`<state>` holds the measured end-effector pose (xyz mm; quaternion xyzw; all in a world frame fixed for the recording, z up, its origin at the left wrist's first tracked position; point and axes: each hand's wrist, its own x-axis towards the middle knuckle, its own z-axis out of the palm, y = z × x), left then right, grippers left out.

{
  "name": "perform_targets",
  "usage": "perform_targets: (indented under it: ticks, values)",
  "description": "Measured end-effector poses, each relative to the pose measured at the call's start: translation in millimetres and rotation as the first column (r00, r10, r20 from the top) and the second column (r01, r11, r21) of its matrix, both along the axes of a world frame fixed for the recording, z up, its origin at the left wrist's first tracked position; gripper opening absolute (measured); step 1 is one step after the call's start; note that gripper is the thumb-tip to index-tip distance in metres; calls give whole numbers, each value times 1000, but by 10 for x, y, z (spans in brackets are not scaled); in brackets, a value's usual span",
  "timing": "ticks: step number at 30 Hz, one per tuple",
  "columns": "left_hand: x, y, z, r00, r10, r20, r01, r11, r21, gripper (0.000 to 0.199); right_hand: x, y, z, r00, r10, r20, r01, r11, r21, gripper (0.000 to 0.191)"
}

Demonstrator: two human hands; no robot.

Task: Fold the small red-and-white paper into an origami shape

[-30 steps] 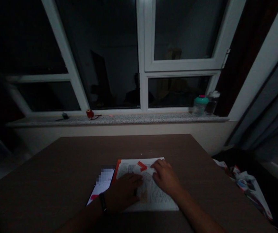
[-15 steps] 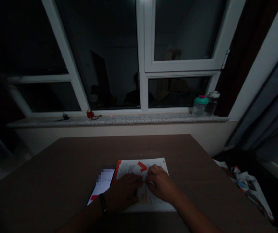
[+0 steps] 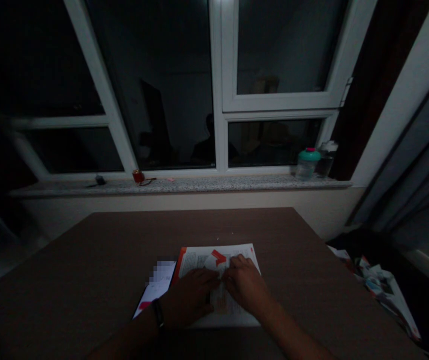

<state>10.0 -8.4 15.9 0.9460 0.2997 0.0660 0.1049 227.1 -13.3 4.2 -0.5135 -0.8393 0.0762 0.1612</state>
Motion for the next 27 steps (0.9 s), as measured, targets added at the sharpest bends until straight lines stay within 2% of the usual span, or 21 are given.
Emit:
perform_targets:
  ticks: [10,16,20,27]
  values:
    - [-21,25,-92,1000,-2,31,2,1000,26,51,-9,62,-58,995,-99,-8,99,992,72,21]
    - [-21,35,-134,999,3,49,-5,1000,30,48,24,117,-145,993,-94,-67,100,991,91,24]
    - [-15,25,-81,999,4,33,-5,999,36,48,22,116,-155,995,-63,-83,71,993,93,22]
    - [10,2,14,1000,11,26,-11,999,31,20,-20,21,-122,996,-25,-86,32,996,86,18]
